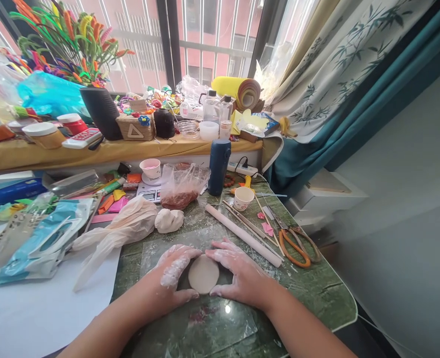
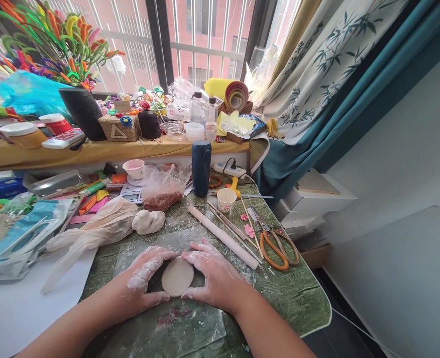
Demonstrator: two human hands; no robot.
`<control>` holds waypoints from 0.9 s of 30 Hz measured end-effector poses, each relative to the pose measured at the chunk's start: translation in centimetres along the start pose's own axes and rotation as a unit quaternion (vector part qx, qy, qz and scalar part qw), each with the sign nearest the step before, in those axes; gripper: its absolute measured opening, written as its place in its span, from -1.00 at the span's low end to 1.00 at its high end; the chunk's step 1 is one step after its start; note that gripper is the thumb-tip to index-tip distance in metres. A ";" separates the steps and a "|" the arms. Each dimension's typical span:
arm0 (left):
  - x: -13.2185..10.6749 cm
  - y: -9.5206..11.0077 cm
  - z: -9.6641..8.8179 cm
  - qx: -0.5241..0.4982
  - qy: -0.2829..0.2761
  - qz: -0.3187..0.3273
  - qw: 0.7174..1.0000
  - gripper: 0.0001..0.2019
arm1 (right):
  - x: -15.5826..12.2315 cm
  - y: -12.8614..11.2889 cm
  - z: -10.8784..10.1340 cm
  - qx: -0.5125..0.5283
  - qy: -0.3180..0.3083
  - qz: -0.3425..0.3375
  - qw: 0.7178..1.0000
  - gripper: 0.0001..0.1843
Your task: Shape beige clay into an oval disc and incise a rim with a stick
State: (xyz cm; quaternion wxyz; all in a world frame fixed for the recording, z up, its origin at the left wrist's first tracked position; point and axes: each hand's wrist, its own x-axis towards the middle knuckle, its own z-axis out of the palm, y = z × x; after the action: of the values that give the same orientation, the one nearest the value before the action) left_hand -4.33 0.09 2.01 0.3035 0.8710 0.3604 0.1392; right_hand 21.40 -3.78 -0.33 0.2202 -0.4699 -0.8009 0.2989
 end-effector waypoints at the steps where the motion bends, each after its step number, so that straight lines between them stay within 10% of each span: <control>1: 0.0 0.2 -0.1 0.000 -0.004 0.008 1.000 -0.35 | 0.1 0.0 0.2 -0.006 0.008 -0.006 1.000 -0.13; 8: 0.2 1.1 2.1 0.018 -0.001 -0.028 0.999 -0.12 | -0.7 0.2 0.4 -0.024 0.139 -0.052 0.989 -0.36; 13: 0.8 1.3 3.0 0.022 -0.021 -0.026 0.999 -0.29 | -1.6 2.9 -2.6 -0.058 0.381 0.123 0.914 -0.65; 20: 0.4 1.4 2.1 -0.019 -0.041 0.026 0.999 -0.26 | -1.1 6.7 -6.5 -0.257 0.196 0.257 0.911 -0.79; 27: 0.8 2.2 2.1 -0.015 -0.022 0.022 0.999 -0.39 | -1.1 7.0 -6.6 -0.271 0.161 0.247 0.916 -0.85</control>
State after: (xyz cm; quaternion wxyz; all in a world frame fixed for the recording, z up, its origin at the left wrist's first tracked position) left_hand -1.59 -1.49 1.76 0.3212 0.8769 0.3323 0.1318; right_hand 30.45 -0.28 -0.45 0.1292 -0.7360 -0.6636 0.0357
